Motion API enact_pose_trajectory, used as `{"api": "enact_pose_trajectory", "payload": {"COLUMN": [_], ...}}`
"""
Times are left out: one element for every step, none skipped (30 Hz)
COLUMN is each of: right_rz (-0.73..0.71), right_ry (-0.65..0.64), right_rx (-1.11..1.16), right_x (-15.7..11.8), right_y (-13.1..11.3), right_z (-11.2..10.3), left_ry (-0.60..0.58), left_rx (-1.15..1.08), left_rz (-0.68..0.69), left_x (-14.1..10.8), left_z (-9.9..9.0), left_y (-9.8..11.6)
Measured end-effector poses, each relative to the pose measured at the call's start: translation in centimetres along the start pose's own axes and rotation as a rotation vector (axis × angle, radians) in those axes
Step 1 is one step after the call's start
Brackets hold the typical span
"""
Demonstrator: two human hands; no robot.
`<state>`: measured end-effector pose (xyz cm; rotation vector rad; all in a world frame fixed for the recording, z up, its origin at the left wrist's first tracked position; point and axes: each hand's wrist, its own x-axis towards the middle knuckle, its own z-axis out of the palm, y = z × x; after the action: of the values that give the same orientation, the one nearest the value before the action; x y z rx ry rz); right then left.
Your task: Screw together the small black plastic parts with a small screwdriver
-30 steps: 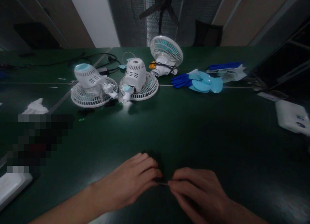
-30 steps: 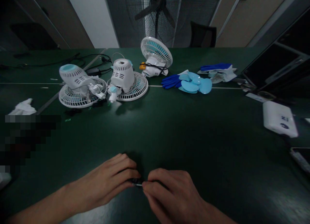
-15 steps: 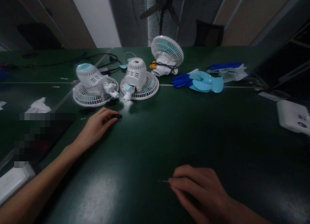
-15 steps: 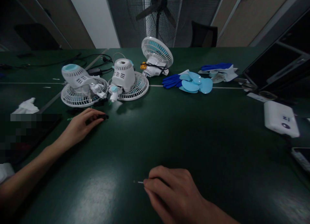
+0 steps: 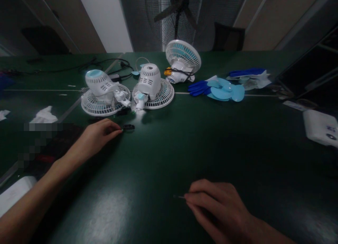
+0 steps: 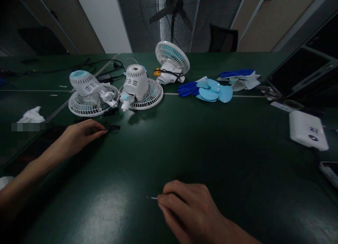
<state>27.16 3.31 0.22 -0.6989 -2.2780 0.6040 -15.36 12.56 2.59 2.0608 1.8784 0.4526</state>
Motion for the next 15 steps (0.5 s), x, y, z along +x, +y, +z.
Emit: {"api": "enact_pose_trajectory", "payload": {"right_rz": [0.002,0.004,0.004,0.004,0.005,0.006,0.010,0.011,0.014,0.019,0.020,0.023,0.026,0.026,0.026], "right_ry": [-0.001,-0.005,-0.008,-0.009,-0.008,-0.007,-0.006,-0.009,-0.015,-0.025,-0.031,-0.036,-0.038,-0.040,-0.039], "right_rx": [0.003,0.007,0.009,0.009,0.005,0.000,-0.005,-0.007,-0.008,-0.006,-0.001,0.002,0.004,0.007,0.008], "right_x": [0.0,0.1,0.1,0.1,0.2,0.1,0.1,0.1,0.0,0.0,0.0,0.0,0.0,0.0,0.0], "right_y": [0.0,0.0,0.0,-0.1,-0.1,-0.1,-0.1,-0.1,0.0,0.0,0.0,0.0,0.0,0.0,0.0], "right_z": [0.0,0.0,0.0,-0.1,-0.1,-0.1,0.0,0.0,0.0,0.0,0.0,0.0,0.0,0.0,0.0], "left_ry": [0.040,0.083,0.130,0.174,0.211,0.239,0.257,0.264,0.261,0.245,0.229,0.215,0.208,0.205,0.206], "left_rx": [-0.002,-0.006,-0.011,-0.020,-0.033,-0.050,-0.067,-0.079,-0.082,-0.076,-0.067,-0.059,-0.059,-0.069,-0.088], "left_rz": [-0.003,-0.004,-0.003,0.000,0.007,0.015,0.022,0.026,0.022,0.012,-0.001,-0.014,-0.024,-0.029,-0.031], "left_x": [-0.1,-0.1,-0.2,-0.2,-0.2,-0.1,0.0,0.1,0.2,0.3,0.3,0.4,0.4,0.4,0.4], "left_z": [0.0,0.1,0.2,0.4,0.7,1.1,1.6,2.0,2.4,2.8,3.1,3.3,3.5,3.5,3.6], "left_y": [0.3,0.5,0.8,1.1,1.4,1.6,1.9,2.1,2.3,2.4,2.6,2.7,2.8,2.9,2.8]}}
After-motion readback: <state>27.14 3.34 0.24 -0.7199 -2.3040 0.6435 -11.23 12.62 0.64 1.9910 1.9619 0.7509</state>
